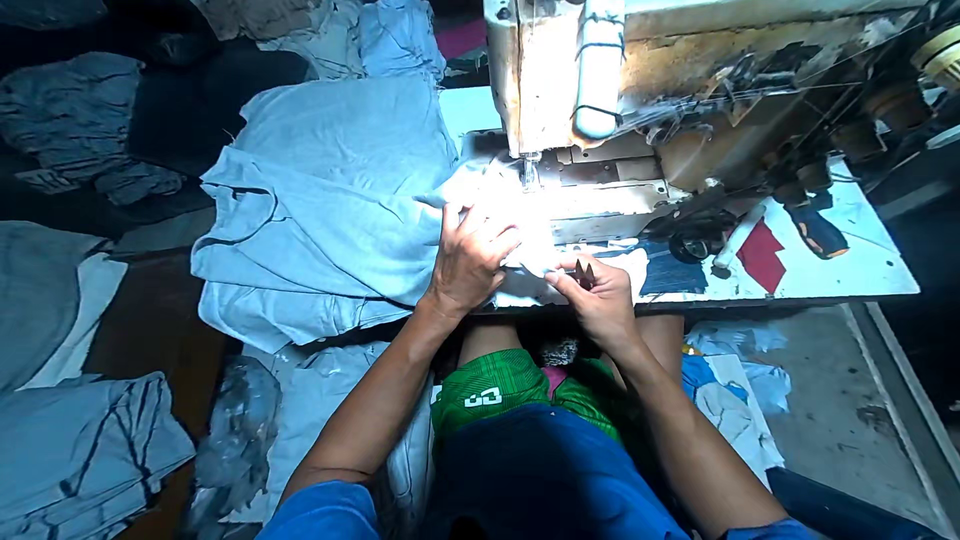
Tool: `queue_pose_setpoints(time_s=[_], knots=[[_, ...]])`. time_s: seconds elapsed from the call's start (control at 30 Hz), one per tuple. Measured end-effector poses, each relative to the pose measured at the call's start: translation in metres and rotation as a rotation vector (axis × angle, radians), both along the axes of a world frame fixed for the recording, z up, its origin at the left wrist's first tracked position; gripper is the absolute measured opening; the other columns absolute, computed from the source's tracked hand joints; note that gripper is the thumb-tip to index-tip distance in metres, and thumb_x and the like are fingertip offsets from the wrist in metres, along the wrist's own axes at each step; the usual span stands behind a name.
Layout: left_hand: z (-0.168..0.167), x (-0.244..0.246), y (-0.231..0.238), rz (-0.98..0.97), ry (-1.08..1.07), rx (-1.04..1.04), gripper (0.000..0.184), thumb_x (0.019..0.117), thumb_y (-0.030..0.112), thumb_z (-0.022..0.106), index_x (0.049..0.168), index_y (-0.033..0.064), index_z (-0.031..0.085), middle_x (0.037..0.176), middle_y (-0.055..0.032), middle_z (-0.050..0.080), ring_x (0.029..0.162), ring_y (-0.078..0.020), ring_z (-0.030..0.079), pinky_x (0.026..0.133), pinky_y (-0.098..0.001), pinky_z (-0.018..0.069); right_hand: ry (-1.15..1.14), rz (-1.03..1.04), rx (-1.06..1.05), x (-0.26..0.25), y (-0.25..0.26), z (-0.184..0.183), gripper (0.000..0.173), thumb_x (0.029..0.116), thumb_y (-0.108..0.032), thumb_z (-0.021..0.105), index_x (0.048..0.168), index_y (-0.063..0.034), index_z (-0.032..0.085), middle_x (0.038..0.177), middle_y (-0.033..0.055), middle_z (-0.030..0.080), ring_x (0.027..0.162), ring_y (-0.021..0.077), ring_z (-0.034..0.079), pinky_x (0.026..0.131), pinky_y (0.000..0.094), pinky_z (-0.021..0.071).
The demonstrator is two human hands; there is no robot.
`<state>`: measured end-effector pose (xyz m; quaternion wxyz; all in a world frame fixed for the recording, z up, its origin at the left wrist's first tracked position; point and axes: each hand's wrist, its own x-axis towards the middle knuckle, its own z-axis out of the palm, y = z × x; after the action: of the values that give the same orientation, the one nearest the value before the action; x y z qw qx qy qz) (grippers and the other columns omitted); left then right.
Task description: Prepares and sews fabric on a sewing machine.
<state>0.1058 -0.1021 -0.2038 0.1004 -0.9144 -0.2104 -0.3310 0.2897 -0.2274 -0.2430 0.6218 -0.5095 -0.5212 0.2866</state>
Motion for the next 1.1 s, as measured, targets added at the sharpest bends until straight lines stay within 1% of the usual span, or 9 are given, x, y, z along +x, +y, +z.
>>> queue_pose_setpoints(time_s=[0.2,0.3,0.4,0.47,0.53,0.6,0.73,0.93,1.1], knots=[[0.012,-0.001,0.020,0.028,0.020,-0.087,0.015,0.0856,0.011,0.067,0.095,0.0139,0.078,0.106,-0.0048,0.075,0.117,-0.0287,0.063,0.107,-0.0519,0.0384,-0.014,-0.010,0.030,0.003,0.026,0.007,0.009,0.0952,-0.007,0.071,0.104,-0.0053,0.075,0.090,0.0034,0.071,0.064,0.0099,0.060,0.057,0.0262,0.0530],[0.015,-0.005,0.009,0.108,0.090,-0.181,0.027,0.0820,0.017,0.070,0.108,0.0144,0.076,0.123,-0.0078,0.070,0.127,-0.0310,0.057,0.107,-0.0545,0.0400,-0.054,-0.017,0.065,0.006,0.030,0.014,0.010,0.0943,-0.005,0.072,0.103,-0.0043,0.075,0.094,0.0039,0.073,0.070,0.0093,0.065,0.063,0.0260,0.0570],[0.011,0.009,-0.014,0.161,-0.004,-0.160,0.046,0.0841,0.036,0.078,0.125,0.0142,0.072,0.138,-0.0139,0.060,0.134,-0.0365,0.050,0.108,-0.0571,0.0394,-0.067,-0.028,0.125,0.006,0.031,0.022,0.010,0.0921,-0.003,0.074,0.102,-0.0030,0.075,0.091,0.0040,0.073,0.070,0.0079,0.065,0.063,0.0244,0.0565],[-0.002,0.024,-0.015,0.135,-0.139,-0.115,0.034,0.0909,0.029,0.073,0.121,0.0145,0.075,0.129,-0.0111,0.067,0.127,-0.0317,0.057,0.111,-0.0549,0.0376,-0.063,-0.025,0.173,0.003,0.033,0.027,0.011,0.0911,0.000,0.074,0.102,-0.0022,0.075,0.093,0.0047,0.074,0.075,0.0087,0.068,0.067,0.0253,0.0589],[-0.014,0.032,-0.003,0.100,-0.243,-0.074,0.019,0.0919,0.019,0.069,0.108,0.0128,0.079,0.110,-0.0085,0.074,0.112,-0.0278,0.064,0.106,-0.0505,0.0414,-0.061,-0.031,0.197,0.001,0.034,0.030,0.012,0.0906,0.000,0.075,0.103,-0.0018,0.076,0.094,0.0051,0.075,0.078,0.0092,0.069,0.070,0.0255,0.0601],[-0.022,0.033,0.012,0.088,-0.283,-0.030,0.015,0.0925,0.018,0.068,0.099,0.0110,0.079,0.100,-0.0087,0.075,0.105,-0.0280,0.067,0.105,-0.0492,0.0429,-0.053,-0.054,0.187,0.001,0.033,0.029,0.010,0.0904,-0.001,0.075,0.100,-0.0023,0.075,0.089,0.0040,0.073,0.071,0.0077,0.066,0.064,0.0241,0.0573],[-0.016,0.022,0.025,0.006,-0.234,-0.008,0.017,0.0956,0.016,0.066,0.104,0.0129,0.080,0.108,-0.0091,0.076,0.113,-0.0281,0.066,0.108,-0.0495,0.0429,-0.007,-0.031,0.159,0.003,0.029,0.021,0.010,0.0913,-0.001,0.075,0.101,-0.0022,0.076,0.090,0.0052,0.073,0.069,0.0094,0.065,0.060,0.0252,0.0563],[-0.007,0.003,0.024,-0.086,-0.055,-0.016,0.024,0.0948,0.014,0.063,0.111,0.0172,0.080,0.111,-0.0051,0.076,0.105,-0.0266,0.067,0.101,-0.0496,0.0435,0.052,-0.022,0.129,0.003,0.029,0.000,0.014,0.0910,0.000,0.074,0.105,-0.0012,0.077,0.100,0.0080,0.075,0.076,0.0122,0.068,0.066,0.0273,0.0584],[0.002,0.003,0.037,-0.098,-0.017,-0.032,0.023,0.0941,0.016,0.061,0.106,0.0163,0.080,0.105,-0.0060,0.076,0.110,-0.0274,0.068,0.114,-0.0524,0.0389,0.056,-0.041,0.120,0.002,0.039,0.004,0.012,0.0918,-0.001,0.074,0.103,-0.0016,0.076,0.093,0.0062,0.074,0.070,0.0103,0.065,0.061,0.0257,0.0560]])
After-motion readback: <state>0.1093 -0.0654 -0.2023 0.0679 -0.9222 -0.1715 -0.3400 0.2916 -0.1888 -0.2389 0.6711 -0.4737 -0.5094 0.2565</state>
